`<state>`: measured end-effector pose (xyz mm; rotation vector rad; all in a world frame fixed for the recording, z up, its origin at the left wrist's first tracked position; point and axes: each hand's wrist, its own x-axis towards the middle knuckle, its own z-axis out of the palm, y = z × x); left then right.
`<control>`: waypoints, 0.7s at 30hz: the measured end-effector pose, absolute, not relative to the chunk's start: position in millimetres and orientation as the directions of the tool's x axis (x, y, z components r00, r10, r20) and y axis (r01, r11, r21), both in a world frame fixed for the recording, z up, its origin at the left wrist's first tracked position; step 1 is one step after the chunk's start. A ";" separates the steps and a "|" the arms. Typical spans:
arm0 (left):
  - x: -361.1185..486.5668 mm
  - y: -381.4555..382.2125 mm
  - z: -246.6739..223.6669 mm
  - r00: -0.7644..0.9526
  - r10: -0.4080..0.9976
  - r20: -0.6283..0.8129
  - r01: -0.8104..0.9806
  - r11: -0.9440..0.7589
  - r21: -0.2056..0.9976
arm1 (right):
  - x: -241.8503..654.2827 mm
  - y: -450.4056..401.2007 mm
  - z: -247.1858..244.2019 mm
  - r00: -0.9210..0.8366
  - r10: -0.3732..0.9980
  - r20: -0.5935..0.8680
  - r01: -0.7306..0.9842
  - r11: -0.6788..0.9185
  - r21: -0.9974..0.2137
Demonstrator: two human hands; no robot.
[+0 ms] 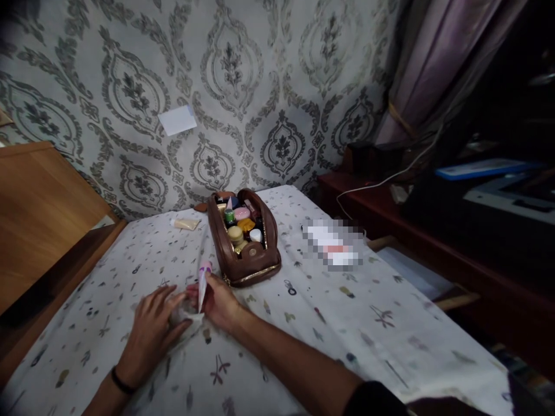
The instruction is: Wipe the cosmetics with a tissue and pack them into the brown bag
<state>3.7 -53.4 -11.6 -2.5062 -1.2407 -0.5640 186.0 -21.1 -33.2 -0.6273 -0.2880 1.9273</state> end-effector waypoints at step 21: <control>50.6 -55.0 9.7 0.496 0.694 0.523 0.706 -0.672 0.223 | 190.6 -31.1 -13.4 -0.521 0.795 -0.311 -0.748 -0.601 -0.281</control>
